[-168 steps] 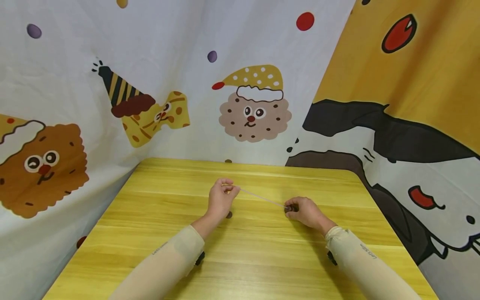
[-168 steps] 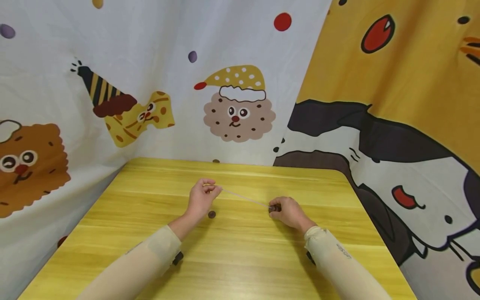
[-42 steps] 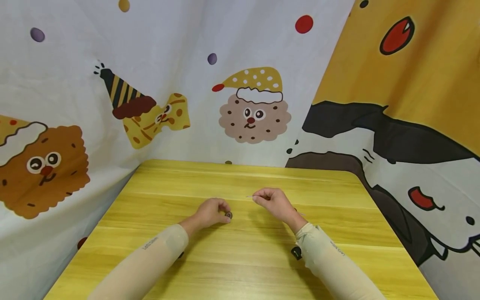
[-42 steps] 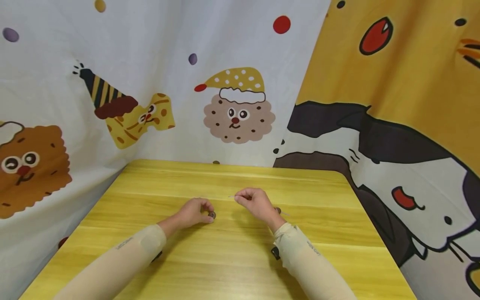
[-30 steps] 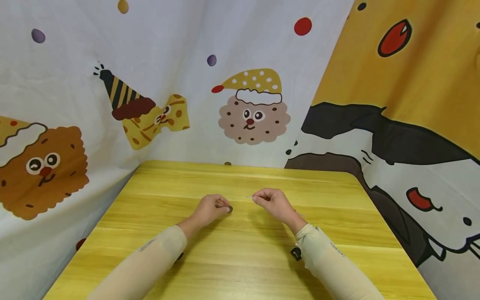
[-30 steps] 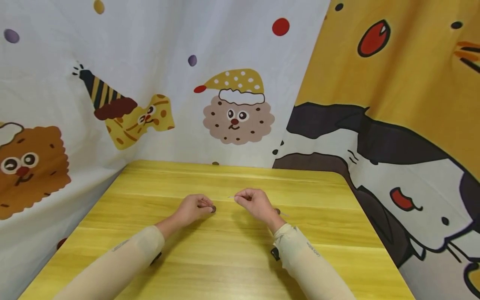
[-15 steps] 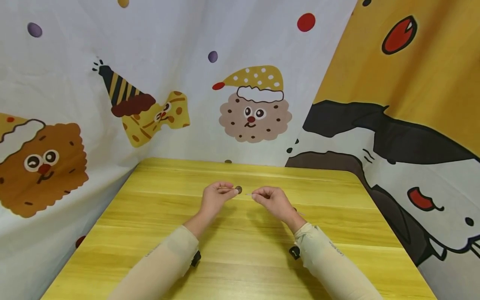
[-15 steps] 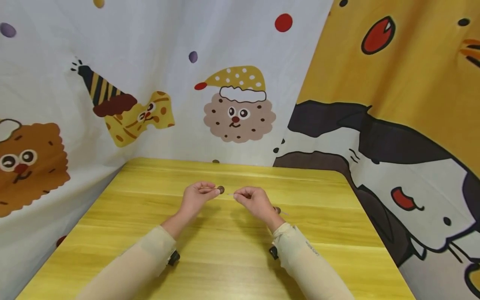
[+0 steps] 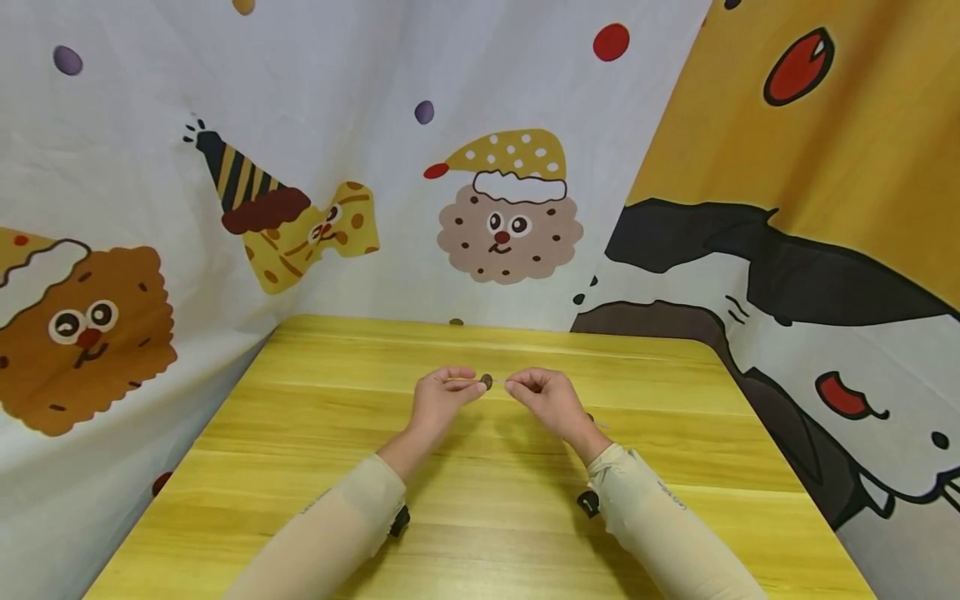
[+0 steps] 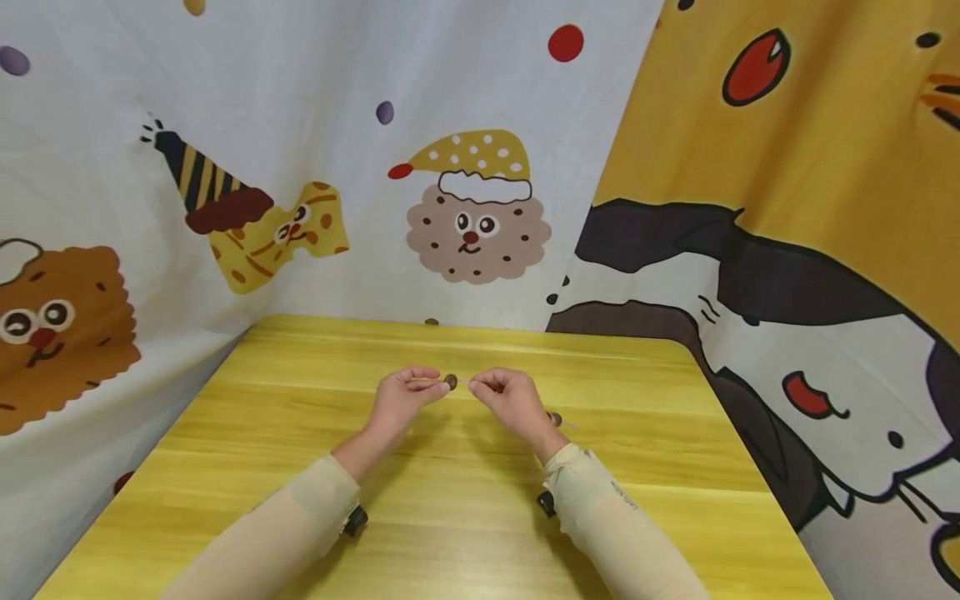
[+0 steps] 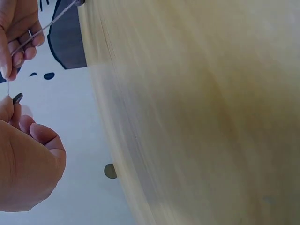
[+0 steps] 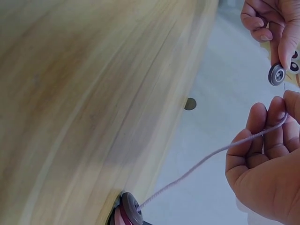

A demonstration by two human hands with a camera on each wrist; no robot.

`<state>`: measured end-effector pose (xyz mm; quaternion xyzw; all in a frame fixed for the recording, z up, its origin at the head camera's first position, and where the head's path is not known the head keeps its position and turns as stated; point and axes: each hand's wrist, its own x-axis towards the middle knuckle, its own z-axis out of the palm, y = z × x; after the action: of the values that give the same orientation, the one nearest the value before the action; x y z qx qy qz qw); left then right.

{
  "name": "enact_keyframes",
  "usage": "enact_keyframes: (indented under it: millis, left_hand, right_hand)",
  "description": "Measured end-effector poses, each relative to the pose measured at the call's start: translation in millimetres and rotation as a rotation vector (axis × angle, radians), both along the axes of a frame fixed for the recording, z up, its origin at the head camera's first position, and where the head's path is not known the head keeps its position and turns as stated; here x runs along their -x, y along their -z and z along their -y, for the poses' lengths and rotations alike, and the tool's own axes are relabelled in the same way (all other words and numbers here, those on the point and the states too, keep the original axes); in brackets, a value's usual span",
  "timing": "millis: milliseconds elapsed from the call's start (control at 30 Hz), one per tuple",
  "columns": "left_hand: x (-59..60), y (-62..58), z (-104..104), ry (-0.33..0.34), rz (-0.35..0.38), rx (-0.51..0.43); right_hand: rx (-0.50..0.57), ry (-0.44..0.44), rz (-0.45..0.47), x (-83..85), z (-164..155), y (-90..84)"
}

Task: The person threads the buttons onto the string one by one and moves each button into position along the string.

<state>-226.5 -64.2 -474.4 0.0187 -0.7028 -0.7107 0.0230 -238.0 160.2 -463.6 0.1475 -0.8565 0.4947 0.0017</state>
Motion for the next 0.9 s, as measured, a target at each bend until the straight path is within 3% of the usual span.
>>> enact_keyframes:
  millis: [900]
  left_hand:
    - [-2.8,-0.9,-8.0,0.033,-0.037,0.055]
  right_hand:
    - [-0.031,-0.002,-0.02,-1.3,3.8,1.2]
